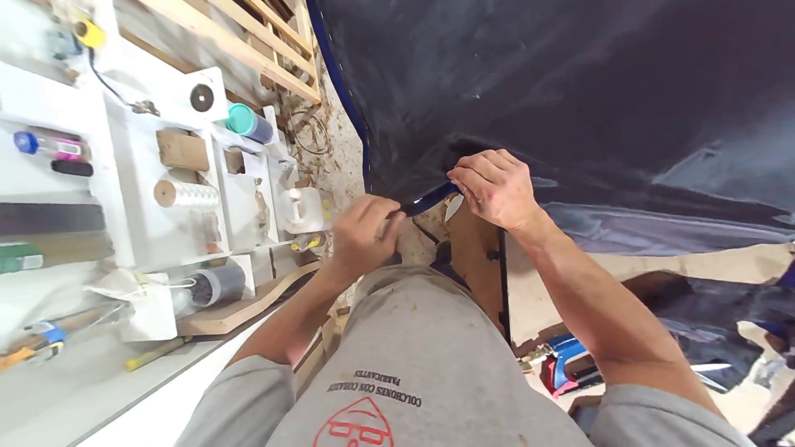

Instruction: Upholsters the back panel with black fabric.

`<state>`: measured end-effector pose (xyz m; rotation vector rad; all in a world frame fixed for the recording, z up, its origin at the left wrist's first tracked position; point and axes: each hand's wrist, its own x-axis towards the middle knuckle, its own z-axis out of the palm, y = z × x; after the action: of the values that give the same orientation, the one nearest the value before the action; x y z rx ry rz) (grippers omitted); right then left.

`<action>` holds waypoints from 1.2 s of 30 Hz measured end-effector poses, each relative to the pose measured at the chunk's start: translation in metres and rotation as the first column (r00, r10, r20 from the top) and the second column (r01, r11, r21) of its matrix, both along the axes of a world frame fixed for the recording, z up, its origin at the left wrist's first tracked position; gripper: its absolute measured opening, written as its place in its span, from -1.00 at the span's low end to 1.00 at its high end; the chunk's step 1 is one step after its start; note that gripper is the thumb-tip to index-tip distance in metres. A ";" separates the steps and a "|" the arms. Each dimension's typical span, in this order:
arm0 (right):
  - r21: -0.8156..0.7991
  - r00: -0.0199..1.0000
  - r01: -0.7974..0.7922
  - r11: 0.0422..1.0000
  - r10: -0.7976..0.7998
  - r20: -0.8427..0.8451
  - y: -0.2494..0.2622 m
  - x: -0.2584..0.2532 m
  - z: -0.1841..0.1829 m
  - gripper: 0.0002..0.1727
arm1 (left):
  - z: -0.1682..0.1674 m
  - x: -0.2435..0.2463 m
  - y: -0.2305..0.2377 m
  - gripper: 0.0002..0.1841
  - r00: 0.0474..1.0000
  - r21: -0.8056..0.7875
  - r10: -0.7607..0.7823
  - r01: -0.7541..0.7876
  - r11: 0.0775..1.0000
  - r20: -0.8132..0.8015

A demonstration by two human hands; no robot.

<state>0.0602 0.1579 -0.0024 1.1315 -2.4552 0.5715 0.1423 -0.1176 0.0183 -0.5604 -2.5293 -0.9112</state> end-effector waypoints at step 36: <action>0.061 0.993 -0.098 0.993 0.102 -0.065 0.006 -0.001 0.004 -0.71 | 0.019 -0.051 -0.012 -0.79 0.853 -0.288 -0.451 0.516 0.807 0.264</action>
<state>0.0595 0.1636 0.0015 1.2813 -2.3813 0.4858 0.0912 -0.1298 0.0369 -1.3484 -2.7884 -0.6874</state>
